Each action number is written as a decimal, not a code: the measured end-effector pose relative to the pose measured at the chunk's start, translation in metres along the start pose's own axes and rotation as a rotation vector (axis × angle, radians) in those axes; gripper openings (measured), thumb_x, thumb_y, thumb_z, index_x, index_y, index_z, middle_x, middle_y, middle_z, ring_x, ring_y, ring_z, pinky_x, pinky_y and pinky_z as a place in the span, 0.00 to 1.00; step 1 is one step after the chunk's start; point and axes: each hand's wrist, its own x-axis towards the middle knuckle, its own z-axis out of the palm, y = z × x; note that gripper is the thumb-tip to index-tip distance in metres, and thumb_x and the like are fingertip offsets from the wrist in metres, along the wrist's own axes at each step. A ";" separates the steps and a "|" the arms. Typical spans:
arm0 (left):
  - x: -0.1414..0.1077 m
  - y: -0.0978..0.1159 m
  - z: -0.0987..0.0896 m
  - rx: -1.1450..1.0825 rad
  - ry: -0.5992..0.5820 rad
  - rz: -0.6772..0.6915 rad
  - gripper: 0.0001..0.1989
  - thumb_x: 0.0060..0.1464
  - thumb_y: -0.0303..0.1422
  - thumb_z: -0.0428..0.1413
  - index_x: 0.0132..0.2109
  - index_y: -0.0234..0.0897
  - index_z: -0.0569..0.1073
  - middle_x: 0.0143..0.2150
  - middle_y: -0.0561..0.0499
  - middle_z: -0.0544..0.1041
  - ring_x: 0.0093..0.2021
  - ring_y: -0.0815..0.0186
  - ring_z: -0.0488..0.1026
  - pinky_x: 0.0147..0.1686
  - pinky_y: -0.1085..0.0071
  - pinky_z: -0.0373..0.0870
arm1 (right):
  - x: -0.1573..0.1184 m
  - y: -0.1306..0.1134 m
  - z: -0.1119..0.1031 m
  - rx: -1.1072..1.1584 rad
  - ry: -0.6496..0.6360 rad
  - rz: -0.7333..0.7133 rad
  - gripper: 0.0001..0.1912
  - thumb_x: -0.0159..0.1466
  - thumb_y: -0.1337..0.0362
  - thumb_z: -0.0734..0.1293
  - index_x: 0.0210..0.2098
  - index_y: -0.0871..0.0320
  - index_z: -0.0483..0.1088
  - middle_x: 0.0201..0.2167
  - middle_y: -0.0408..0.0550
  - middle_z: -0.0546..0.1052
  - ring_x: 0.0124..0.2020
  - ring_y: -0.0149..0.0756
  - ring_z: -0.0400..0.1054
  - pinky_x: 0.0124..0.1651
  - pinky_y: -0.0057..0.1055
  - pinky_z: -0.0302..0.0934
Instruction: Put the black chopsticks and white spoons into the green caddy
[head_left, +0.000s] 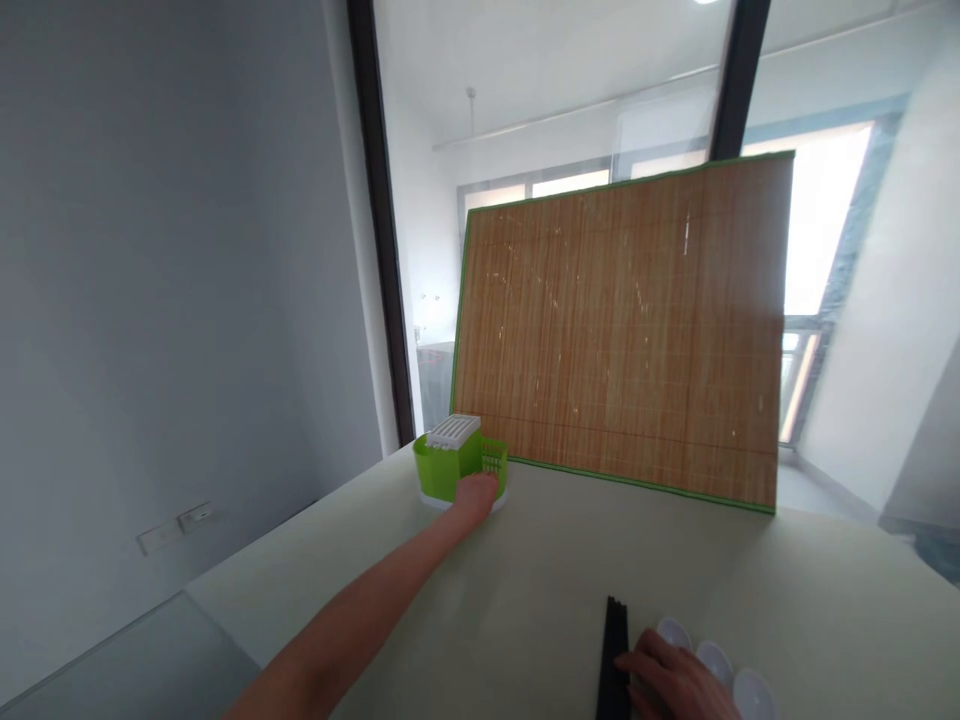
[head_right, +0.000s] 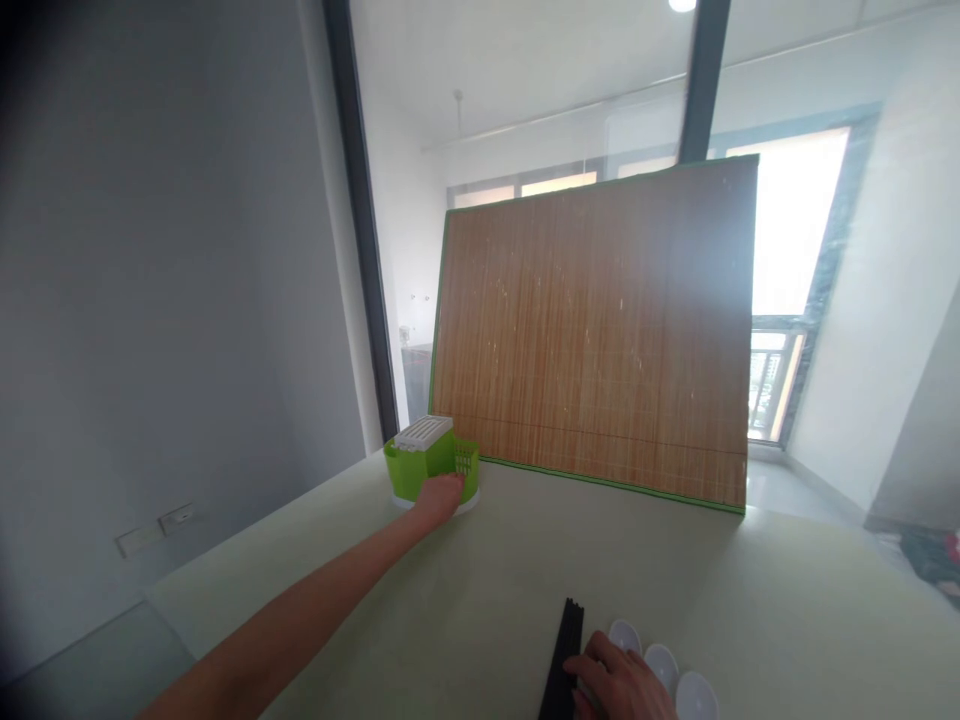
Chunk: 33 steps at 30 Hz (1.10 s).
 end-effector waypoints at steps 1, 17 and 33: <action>0.003 0.014 0.001 0.029 0.005 0.040 0.15 0.58 0.36 0.52 0.49 0.33 0.68 0.46 0.46 0.71 0.42 0.64 0.71 0.40 0.62 0.71 | 0.000 -0.002 -0.002 -0.008 -0.015 0.000 0.16 0.61 0.64 0.59 0.45 0.48 0.71 0.39 0.48 0.73 0.37 0.39 0.70 0.40 0.33 0.62; -0.033 0.244 0.001 0.087 0.290 0.657 0.07 0.53 0.22 0.51 0.37 0.24 0.74 0.31 0.40 0.74 0.31 0.61 0.72 0.26 0.68 0.65 | -0.001 -0.012 -0.004 0.073 0.060 0.064 0.16 0.56 0.68 0.61 0.42 0.48 0.72 0.38 0.45 0.73 0.39 0.39 0.68 0.42 0.32 0.57; -0.063 0.262 -0.022 -0.075 0.357 0.597 0.10 0.57 0.27 0.49 0.45 0.32 0.71 0.35 0.44 0.73 0.35 0.62 0.71 0.29 0.70 0.64 | -0.002 -0.002 0.013 0.084 0.129 0.063 0.12 0.56 0.66 0.61 0.39 0.53 0.73 0.40 0.47 0.76 0.42 0.41 0.67 0.44 0.32 0.55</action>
